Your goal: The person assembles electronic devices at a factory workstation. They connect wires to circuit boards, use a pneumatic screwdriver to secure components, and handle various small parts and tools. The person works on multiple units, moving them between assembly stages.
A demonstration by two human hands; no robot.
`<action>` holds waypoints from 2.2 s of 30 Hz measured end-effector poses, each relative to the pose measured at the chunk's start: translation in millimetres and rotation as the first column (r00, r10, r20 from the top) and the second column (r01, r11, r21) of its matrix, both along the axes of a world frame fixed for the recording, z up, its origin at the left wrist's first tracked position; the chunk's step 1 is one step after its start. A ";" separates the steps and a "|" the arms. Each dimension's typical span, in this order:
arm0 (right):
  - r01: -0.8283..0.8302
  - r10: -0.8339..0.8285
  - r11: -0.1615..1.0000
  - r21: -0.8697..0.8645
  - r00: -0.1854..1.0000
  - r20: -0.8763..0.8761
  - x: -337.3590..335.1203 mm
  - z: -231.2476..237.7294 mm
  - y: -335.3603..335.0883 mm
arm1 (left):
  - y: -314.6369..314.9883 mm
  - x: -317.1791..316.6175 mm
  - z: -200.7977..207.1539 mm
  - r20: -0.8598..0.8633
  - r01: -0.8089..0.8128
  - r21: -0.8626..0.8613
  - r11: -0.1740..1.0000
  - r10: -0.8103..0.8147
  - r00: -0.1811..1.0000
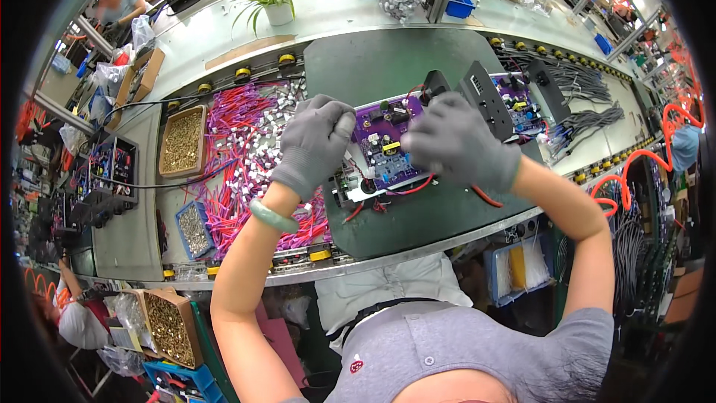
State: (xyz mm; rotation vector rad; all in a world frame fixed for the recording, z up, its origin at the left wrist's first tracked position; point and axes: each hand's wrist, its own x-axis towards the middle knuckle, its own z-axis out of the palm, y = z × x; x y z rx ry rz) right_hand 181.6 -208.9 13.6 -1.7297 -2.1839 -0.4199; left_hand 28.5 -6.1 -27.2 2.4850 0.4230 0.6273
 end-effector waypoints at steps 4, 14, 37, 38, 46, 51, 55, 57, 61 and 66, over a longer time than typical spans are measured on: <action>-0.012 0.057 0.988 -0.155 0.957 0.286 -27.8 -33.5 -31.5 | -5.6 8.1 -1.9 -0.007 -0.012 0.007 1.000 0.012 1.000; 0.263 -0.257 0.958 0.113 0.964 -0.063 12.9 -9.3 -36.1 | -58.7 11.1 35.2 0.193 0.130 0.291 0.948 -0.191 0.962; 0.297 -0.154 0.916 0.269 0.881 -0.448 10.0 -35.2 -21.0 | -37.6 65.8 52.9 -0.391 0.329 -0.565 0.757 -0.597 0.701; 0.286 -0.149 0.926 0.245 0.875 -0.460 11.7 -35.2 -23.7 | -39.3 66.8 51.2 -0.403 0.391 -0.479 0.786 -0.592 0.698; 0.307 -0.291 0.951 0.043 0.933 -0.213 27.3 -14.9 -9.3 | -37.7 45.5 52.8 -0.264 0.284 0.362 0.888 -0.194 0.945; 0.301 -0.289 0.908 -0.292 0.954 0.085 37.8 -4.1 12.5 | -6.8 6.7 46.8 -0.368 0.324 0.347 0.880 -0.190 0.910; 0.309 -0.276 0.875 -0.372 0.951 0.141 37.5 -3.2 19.4 | -7.4 -6.2 34.5 -0.366 0.427 0.254 0.868 -0.322 0.873; 0.256 -0.259 0.924 -0.283 0.965 0.026 43.2 -10.8 15.5 | -10.5 -8.4 41.6 -0.442 0.452 0.251 0.856 -0.314 0.840; 0.241 -0.250 0.942 -0.233 0.968 -0.012 46.4 -14.6 10.9 | -26.9 -1.7 58.3 -0.654 0.504 0.313 0.805 -0.202 0.729; 0.176 -0.155 0.936 -0.305 0.984 0.091 42.0 -7.8 19.2 | -26.7 4.3 48.0 -0.676 0.556 0.227 0.800 -0.282 0.681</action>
